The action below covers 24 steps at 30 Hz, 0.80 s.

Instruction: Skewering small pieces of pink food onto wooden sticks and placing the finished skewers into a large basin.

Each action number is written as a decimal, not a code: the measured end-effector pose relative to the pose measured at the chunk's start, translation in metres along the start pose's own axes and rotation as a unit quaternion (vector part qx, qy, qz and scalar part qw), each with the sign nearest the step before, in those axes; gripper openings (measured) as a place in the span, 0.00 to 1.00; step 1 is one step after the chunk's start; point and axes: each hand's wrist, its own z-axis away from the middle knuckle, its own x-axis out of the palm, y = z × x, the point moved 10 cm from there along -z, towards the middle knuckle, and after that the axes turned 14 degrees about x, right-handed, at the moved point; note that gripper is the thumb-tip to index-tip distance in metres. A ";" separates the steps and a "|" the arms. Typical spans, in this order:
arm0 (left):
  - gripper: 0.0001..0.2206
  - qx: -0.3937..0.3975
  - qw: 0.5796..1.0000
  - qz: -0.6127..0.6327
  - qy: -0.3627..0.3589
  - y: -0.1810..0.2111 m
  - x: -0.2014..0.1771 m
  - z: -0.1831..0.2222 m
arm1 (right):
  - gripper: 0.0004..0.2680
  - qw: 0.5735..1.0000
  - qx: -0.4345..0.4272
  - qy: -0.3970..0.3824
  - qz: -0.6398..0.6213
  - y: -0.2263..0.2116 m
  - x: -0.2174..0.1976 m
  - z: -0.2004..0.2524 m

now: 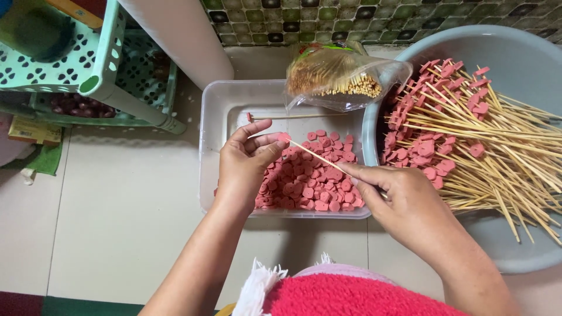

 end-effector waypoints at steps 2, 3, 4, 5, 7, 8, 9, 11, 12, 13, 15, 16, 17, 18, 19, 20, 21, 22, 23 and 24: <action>0.22 0.005 1.000 0.001 -0.002 0.000 0.000 0.000 | 0.16 1.000 0.009 -0.003 0.004 -0.001 0.000 0.001; 0.22 0.011 1.000 0.001 -0.004 0.000 0.001 -0.001 | 0.16 1.000 0.019 -0.005 0.007 -0.001 0.001 0.001; 0.22 0.011 1.000 0.001 -0.004 -0.003 0.000 -0.002 | 0.16 1.000 0.019 -0.005 0.007 0.001 0.002 0.000; 0.21 0.024 1.000 0.002 -0.007 -0.004 0.000 -0.003 | 0.16 1.000 0.007 0.000 0.005 0.000 0.002 -0.001; 0.21 0.036 0.999 0.003 -0.009 -0.008 -0.001 -0.005 | 0.16 1.000 -0.004 0.006 0.002 0.003 0.005 -0.005; 0.20 0.066 0.997 -0.017 -0.019 -0.005 -0.001 -0.006 | 0.16 0.999 -0.042 0.020 -0.005 -0.001 0.005 -0.005; 0.18 0.096 0.994 -0.038 -0.029 -0.002 0.000 -0.007 | 0.16 0.996 -0.080 0.034 -0.014 -0.004 0.004 -0.005; 0.18 0.136 0.984 -0.101 -0.051 0.014 0.004 0.000 | 0.16 0.993 -0.109 0.043 -0.011 -0.009 0.004 -0.003; 0.17 0.176 0.968 -0.164 -0.073 0.026 0.008 0.004 | 0.16 0.989 -0.137 0.052 -0.007 -0.013 0.003 -0.001; 0.17 0.176 0.968 -0.163 -0.072 0.027 0.007 0.005 | 0.16 0.989 -0.137 0.052 -0.007 -0.013 0.005 -0.002; 0.18 0.274 0.917 -0.268 -0.111 0.045 0.017 0.013 | 0.16 0.979 -0.190 0.074 -0.004 -0.022 0.005 0.002; 0.18 0.274 0.917 -0.268 -0.111 0.045 0.017 0.013 | 0.16 0.979 -0.190 0.073 -0.003 -0.025 0.004 0.002; 0.19 0.288 0.906 -0.288 -0.117 0.047 0.019 0.015 | 0.16 0.983 -0.168 0.068 0.012 -0.025 0.006 0.000; 0.19 0.302 0.894 -0.309 -0.124 0.049 0.021 0.016 | 0.16 0.987 -0.145 0.062 0.027 -0.024 0.007 -0.002; 0.19 0.301 0.894 -0.309 -0.123 0.048 0.019 0.014 | 0.16 0.987 -0.145 0.061 0.027 -0.026 0.008 -0.006; 0.20 0.310 0.892 -0.305 -0.123 0.048 0.018 0.014 | 0.15 0.980 -0.186 0.070 0.025 -0.034 0.008 -0.004; 0.20 0.320 0.890 -0.301 -0.124 0.047 0.017 0.013 | 0.14 0.971 -0.225 0.079 0.022 -0.041 0.007 -0.002; 0.20 0.319 0.890 -0.301 -0.124 0.046 0.013 0.010 | 0.14 0.971 -0.224 0.078 0.023 -0.048 0.004 -0.004; 0.19 0.325 0.887 -0.313 -0.102 0.046 0.006 0.008 | 0.14 0.977 -0.201 0.061 0.029 -0.051 0.004 -0.009; 0.19 0.331 0.883 -0.324 -0.079 0.047 -0.001 0.005 | 0.14 0.983 -0.177 0.044 0.036 -0.055 0.004 -0.014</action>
